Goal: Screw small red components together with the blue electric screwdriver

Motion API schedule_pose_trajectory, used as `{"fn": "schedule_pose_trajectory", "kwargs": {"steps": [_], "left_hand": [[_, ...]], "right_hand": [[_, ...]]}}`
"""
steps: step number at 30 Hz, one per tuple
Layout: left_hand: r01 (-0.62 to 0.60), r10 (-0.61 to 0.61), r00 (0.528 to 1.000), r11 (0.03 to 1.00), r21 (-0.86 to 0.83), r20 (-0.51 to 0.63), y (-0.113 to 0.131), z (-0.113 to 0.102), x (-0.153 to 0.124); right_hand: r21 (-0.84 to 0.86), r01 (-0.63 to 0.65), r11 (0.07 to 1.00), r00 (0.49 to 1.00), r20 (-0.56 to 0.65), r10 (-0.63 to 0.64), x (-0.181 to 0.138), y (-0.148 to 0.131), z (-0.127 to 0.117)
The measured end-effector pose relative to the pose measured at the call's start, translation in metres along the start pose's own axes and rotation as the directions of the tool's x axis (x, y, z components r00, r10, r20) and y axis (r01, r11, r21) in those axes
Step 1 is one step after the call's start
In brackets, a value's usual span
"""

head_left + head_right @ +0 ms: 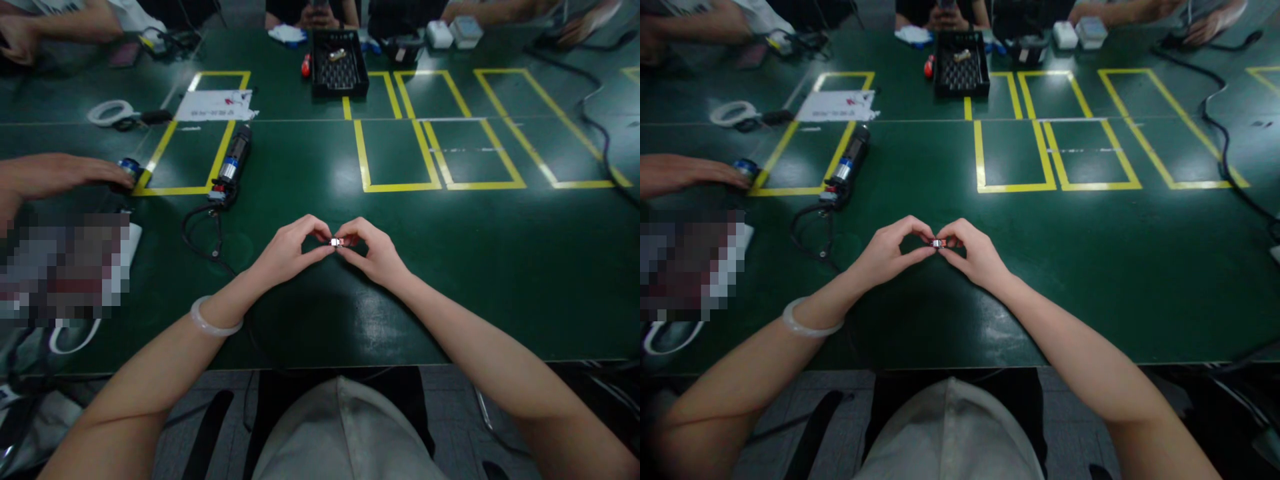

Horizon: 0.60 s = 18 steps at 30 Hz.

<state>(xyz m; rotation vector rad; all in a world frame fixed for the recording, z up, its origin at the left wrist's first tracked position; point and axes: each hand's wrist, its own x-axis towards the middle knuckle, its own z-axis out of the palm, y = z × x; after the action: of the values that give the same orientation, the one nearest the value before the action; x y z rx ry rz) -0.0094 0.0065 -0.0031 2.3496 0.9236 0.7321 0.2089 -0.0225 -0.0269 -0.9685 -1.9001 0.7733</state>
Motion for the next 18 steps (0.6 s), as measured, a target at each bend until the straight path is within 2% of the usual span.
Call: {"fn": "schedule_pose_trajectory", "kwargs": {"steps": [2, 4, 6, 9, 11, 13, 15, 18], "left_hand": [[0.065, -0.063, 0.998, 0.992, 0.108, -0.021, -0.007, -0.009, 0.002], [0.164, -0.137, 0.983, 0.952, 0.256, -0.123, -0.024, -0.022, 0.002], [0.287, -0.187, 0.938, 0.89, 0.354, -0.291, -0.05, -0.04, -0.002], [0.433, -0.228, 0.847, 0.82, 0.375, -0.48, -0.097, -0.069, -0.013], [0.498, -0.289, 0.817, 0.79, 0.357, -0.499, -0.123, -0.086, -0.021], [0.574, -0.398, 0.789, 0.75, 0.33, -0.468, -0.14, -0.097, -0.027], [0.636, -0.486, 0.758, 0.7, 0.325, -0.436, -0.147, -0.101, -0.03], [0.666, -0.514, 0.737, 0.663, 0.342, -0.438, -0.146, -0.1, -0.03]], "right_hand": [[-0.007, -0.036, 0.999, 0.999, -0.008, 0.036, 0.0, 0.0, -0.001], [0.005, -0.071, 0.997, 0.997, -0.014, 0.071, 0.001, 0.002, -0.001], [0.028, -0.1, 0.995, 0.995, -0.004, 0.1, 0.001, 0.003, -0.001], [0.058, -0.125, 0.99, 0.992, 0.028, 0.124, 0.0, 0.006, 0.0], [0.081, -0.139, 0.987, 0.99, 0.036, 0.136, 0.0, 0.007, 0.002], [0.115, -0.152, 0.982, 0.988, 0.031, 0.149, 0.0, 0.008, 0.003], [0.136, -0.161, 0.977, 0.987, 0.03, 0.159, 0.0, 0.008, 0.003], [0.116, -0.158, 0.981, 0.987, 0.037, 0.155, 0.001, 0.008, 0.003]]}}
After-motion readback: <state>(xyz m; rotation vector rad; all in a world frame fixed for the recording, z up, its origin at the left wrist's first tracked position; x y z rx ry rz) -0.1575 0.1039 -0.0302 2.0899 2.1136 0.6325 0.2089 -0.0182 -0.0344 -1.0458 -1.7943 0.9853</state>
